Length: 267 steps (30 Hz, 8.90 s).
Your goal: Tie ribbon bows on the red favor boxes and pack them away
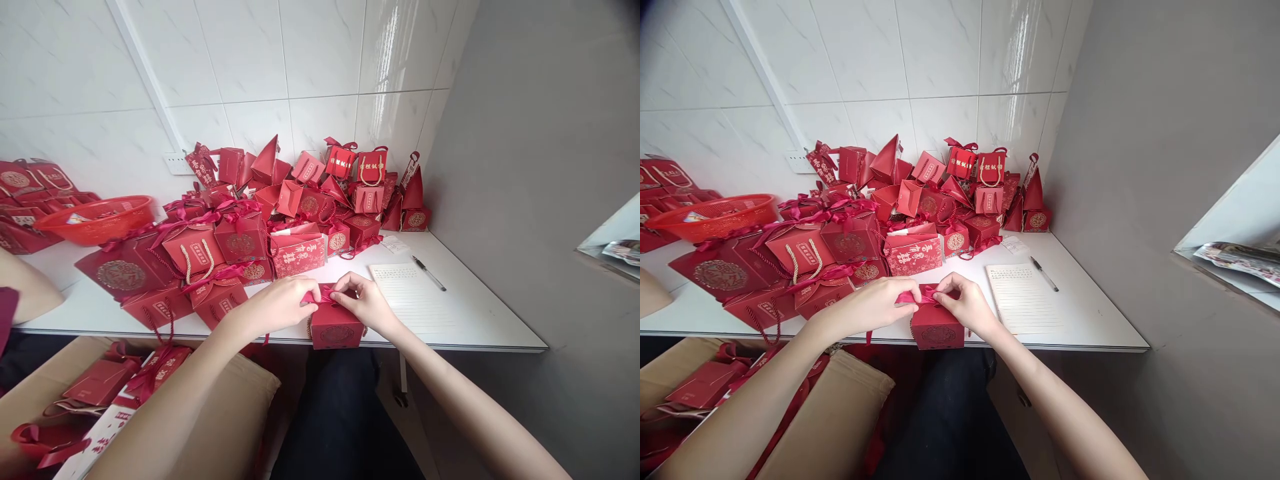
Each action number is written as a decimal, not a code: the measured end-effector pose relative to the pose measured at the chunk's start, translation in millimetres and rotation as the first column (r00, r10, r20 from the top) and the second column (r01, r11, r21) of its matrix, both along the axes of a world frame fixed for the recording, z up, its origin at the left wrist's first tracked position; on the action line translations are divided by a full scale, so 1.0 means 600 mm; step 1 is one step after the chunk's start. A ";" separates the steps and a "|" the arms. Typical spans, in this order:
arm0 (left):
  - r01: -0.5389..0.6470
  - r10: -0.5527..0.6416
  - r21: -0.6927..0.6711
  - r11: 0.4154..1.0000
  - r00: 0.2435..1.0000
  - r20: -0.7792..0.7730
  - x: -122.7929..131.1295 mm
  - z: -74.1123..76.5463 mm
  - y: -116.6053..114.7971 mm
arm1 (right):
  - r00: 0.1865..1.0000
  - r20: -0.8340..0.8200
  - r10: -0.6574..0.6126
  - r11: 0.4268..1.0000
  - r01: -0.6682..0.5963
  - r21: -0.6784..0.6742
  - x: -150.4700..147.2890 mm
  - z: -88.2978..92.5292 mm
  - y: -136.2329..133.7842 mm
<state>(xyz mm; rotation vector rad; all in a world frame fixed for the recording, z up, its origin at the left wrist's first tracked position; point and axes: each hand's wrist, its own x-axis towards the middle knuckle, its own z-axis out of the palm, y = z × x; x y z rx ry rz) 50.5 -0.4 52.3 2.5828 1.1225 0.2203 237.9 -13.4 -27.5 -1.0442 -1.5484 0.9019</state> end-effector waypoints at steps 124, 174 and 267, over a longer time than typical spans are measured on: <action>-0.135 0.165 -0.094 0.986 0.781 0.603 0.037 -0.122 0.015 | 1.000 -0.022 -0.003 0.998 0.004 0.065 0.004 -0.010 0.001; -0.005 0.312 -0.396 0.918 0.626 0.715 0.060 -0.141 0.024 | 0.840 0.519 -0.159 0.872 -0.127 0.472 0.039 0.025 -0.020; -0.086 -0.013 0.181 0.980 0.874 0.486 0.031 -0.123 -0.031 | 0.900 0.408 -0.151 0.956 0.239 -0.172 0.051 0.029 0.015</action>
